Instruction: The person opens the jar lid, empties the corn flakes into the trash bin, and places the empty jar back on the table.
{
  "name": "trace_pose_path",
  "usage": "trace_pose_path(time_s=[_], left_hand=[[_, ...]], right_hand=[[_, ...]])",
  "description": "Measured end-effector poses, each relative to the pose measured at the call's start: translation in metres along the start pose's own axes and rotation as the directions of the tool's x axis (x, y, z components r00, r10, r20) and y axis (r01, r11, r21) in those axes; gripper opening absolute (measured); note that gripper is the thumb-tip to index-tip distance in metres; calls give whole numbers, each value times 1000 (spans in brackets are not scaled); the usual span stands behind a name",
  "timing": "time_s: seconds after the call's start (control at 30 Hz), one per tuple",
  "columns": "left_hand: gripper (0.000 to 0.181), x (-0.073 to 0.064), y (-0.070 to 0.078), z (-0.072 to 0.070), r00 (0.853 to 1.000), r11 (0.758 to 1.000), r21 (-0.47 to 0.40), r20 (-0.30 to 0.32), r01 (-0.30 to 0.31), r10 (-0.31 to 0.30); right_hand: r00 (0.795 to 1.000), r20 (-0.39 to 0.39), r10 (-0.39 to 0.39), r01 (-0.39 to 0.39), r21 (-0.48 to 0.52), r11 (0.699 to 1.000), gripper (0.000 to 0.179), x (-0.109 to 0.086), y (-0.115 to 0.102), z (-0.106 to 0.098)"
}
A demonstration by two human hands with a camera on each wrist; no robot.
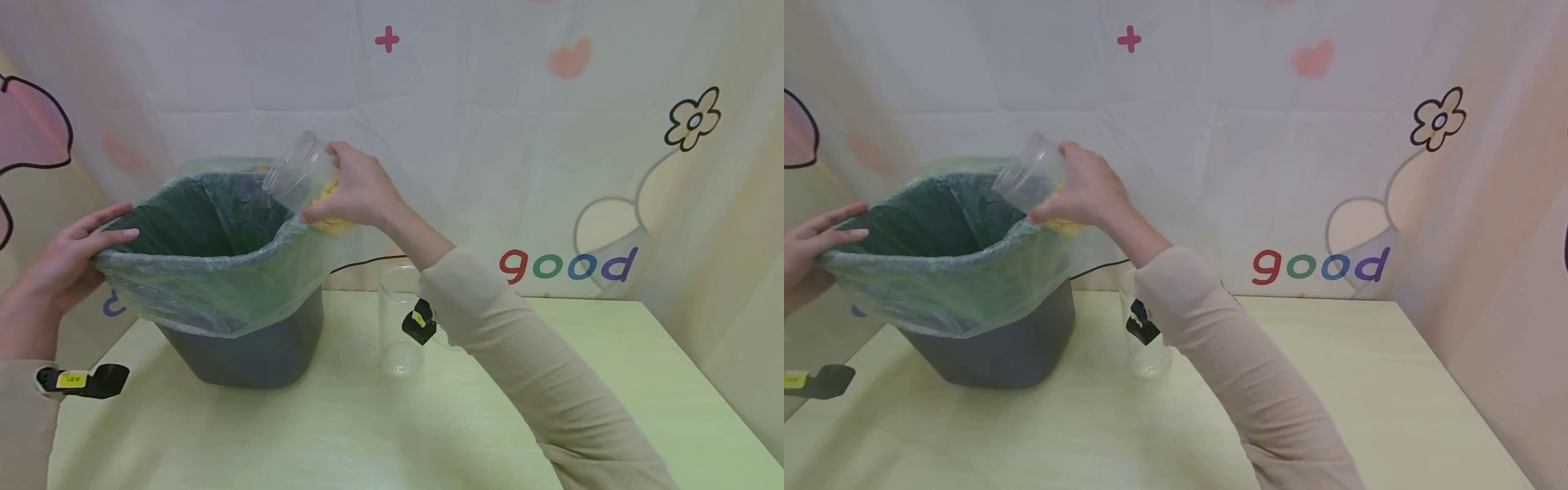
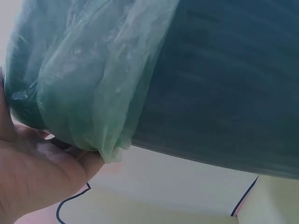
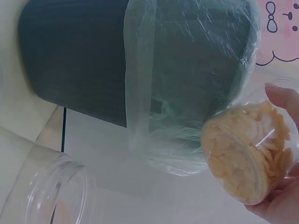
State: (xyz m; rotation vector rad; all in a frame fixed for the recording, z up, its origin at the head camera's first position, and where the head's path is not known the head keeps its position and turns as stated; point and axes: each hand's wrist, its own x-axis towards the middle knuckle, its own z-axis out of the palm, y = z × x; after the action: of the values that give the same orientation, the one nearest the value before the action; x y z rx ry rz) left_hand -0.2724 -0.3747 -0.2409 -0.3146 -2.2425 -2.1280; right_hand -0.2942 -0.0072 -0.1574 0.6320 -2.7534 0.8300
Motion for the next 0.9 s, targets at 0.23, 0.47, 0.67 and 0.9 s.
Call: trace_pose_path(time_s=[0.23,0.47,0.67,0.9], left_hand=[[53,2,0,0,998,998,2,10,55,-55],[51,2,0,-3,998,999,-7,17,53,-53],[50,2,0,-2,999,999,-14,29,38,-38],[50,3,-2,-4,999,999,-16,29,31,-30]], right_hand=[[999,35,-16,20,-110,994,101,3,-4,-4],[997,70,-23,40,-245,969,101,6,-14,-6],[997,78,-9,33,-319,947,100,6,-19,-8],[995,96,4,35,-393,919,99,7,-25,-9]])
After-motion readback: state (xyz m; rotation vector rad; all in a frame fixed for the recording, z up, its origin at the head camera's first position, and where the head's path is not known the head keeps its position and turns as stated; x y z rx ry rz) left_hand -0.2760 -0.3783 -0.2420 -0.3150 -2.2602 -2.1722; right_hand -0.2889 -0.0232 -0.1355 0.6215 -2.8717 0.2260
